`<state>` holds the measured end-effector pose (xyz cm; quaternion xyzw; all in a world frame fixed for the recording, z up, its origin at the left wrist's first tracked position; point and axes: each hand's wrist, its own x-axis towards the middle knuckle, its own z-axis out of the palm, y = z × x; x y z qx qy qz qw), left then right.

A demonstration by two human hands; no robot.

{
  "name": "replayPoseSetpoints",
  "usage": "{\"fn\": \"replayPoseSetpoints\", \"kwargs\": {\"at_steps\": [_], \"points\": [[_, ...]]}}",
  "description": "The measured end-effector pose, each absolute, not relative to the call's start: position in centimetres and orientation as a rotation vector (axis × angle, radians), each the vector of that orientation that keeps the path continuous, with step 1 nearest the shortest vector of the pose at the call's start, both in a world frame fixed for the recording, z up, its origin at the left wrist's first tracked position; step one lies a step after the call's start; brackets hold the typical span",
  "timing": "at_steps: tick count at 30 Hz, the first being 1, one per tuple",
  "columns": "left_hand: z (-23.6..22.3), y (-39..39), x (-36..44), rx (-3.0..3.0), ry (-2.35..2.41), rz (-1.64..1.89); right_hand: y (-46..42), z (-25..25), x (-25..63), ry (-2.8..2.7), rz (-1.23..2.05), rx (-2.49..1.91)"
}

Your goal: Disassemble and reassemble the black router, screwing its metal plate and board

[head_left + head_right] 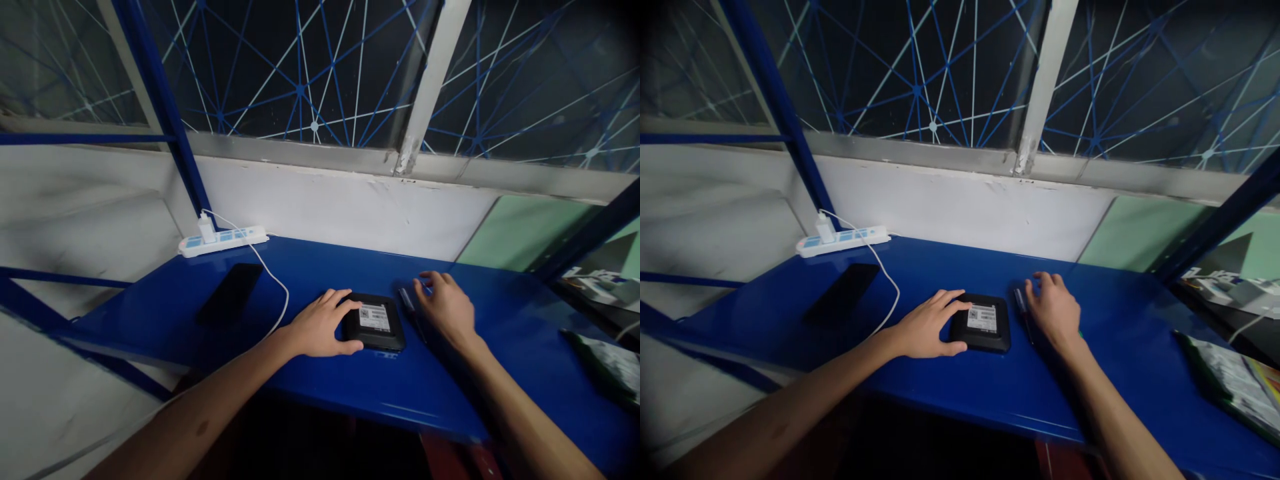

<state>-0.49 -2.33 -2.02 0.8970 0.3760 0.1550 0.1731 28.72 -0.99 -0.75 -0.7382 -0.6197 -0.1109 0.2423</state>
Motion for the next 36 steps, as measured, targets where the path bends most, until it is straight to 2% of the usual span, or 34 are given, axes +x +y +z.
{"fn": "replayPoseSetpoints", "kwargs": {"at_steps": [7,16,20,24,30,36], "points": [[-1.6,-2.6,-0.6,2.545,1.067,0.379,-3.9,0.6,32.3,-1.732,-0.372,-2.229],[-1.5,-2.5,-0.5,2.541,1.053,0.366,-7.4,-2.4,35.7,-1.781,-0.116,-2.280],[-1.4,-2.6,-0.4,2.545,1.070,0.355,-6.5,-2.7,36.5,-1.703,-0.101,-2.082],[-1.5,-2.6,-0.4,2.547,1.084,0.354,-4.1,-0.9,37.1,-1.513,-0.063,-1.834],[-1.7,-2.5,-0.4,2.561,1.083,0.373,-0.8,0.7,35.2,-1.124,0.431,-1.288],[-1.7,-2.7,-0.4,2.560,1.083,0.388,-0.1,-0.7,32.1,-0.973,0.708,-0.965]]}}
